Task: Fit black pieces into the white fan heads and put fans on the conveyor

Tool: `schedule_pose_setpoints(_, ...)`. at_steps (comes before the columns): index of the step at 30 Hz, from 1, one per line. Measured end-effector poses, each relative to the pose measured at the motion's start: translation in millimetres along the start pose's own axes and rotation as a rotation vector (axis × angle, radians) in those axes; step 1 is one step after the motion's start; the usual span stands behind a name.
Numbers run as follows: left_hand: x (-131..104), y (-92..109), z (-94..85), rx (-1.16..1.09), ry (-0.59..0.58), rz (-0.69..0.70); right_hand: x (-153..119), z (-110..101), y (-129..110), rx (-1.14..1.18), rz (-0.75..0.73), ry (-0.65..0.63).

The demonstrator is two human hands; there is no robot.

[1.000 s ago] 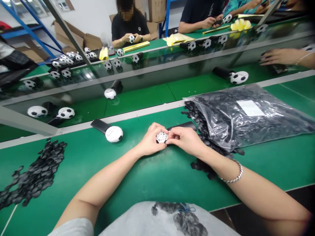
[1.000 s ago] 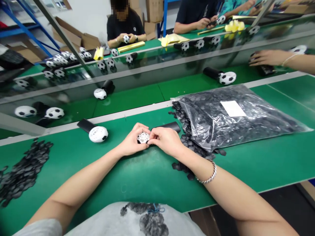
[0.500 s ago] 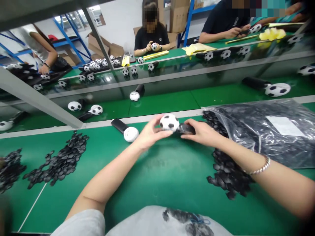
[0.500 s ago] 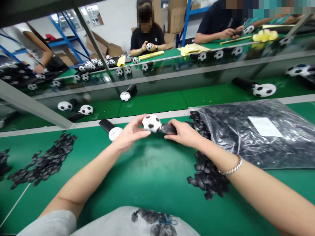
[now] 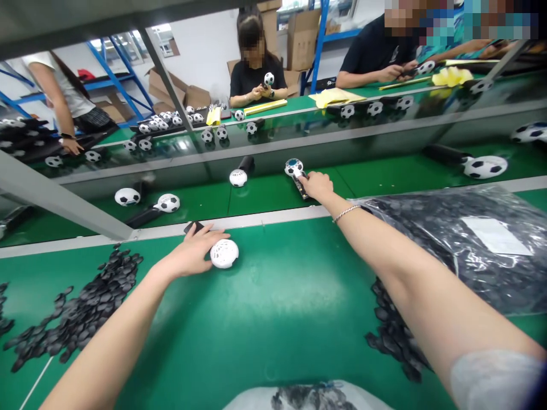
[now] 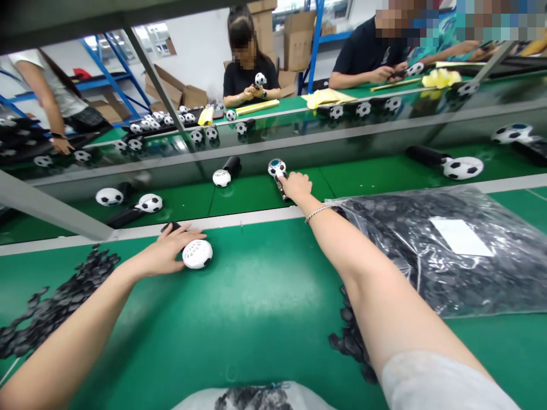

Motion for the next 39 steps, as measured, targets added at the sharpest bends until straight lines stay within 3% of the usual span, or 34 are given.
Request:
schedule_pose_setpoints(3, 9.9, 10.8, 1.6, -0.003, 0.002, 0.053, -11.8, -25.4, 1.6, -0.087, -0.099, 0.007)
schedule_pose_setpoints(5, 16.2, 19.6, 4.7, 0.015, 0.030, 0.041, -34.2, -54.1, 6.8, -0.107, -0.267, -0.034)
schedule_pose_setpoints(8, 23.3, 39.7, 16.2, 0.074, 0.099, -0.008, -86.2, -102.7, 23.3, -0.034, -0.454, -0.131)
schedule_pose_setpoints(11, 28.9, 71.5, 32.6, 0.097, 0.173, -0.047, -143.5, -136.7, 50.1, -0.063, -0.455, -0.185)
schedule_pose_setpoints(14, 35.3, 106.2, 45.9, 0.199, 0.239, -0.087, -186.6, -144.6, 80.6, -0.250, -0.404, -0.232)
schedule_pose_setpoints(17, 41.4, 129.4, 51.5, 0.292, 0.264, -0.092, -207.1, -137.4, 103.8, -0.527, -0.380, -0.145)
schedule_pose_setpoints(20, 43.8, 136.4, 49.9, 0.288, 0.268, -0.105, -210.9, -130.6, 117.9, -0.683, -0.353, 0.018)
schedule_pose_setpoints(25, 41.8, 133.7, 44.9, 0.235, 0.253, -0.115, -204.8, -130.8, 141.7, -0.708, -0.245, 0.283)
schedule_pose_setpoints(30, 41.8, 132.9, 44.9, 0.184, 0.243, -0.103, -193.3, -140.9, 174.9, -0.738, -0.189, 0.321)
schedule_pose_setpoints(39, 42.0, 134.0, 43.5, 0.166, 0.216, -0.120, -158.0, -185.1, 233.4, -0.721, -0.113, 0.290)
Point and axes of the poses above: each hand's wrist, its own x-axis towards the middle knuckle, its own z-axis out of the palm, y = z × x, the point moved 1 cm from there along x, towards the middle knuckle, and after that the axes turned 4 degrees about y, right-handed, at the moved point
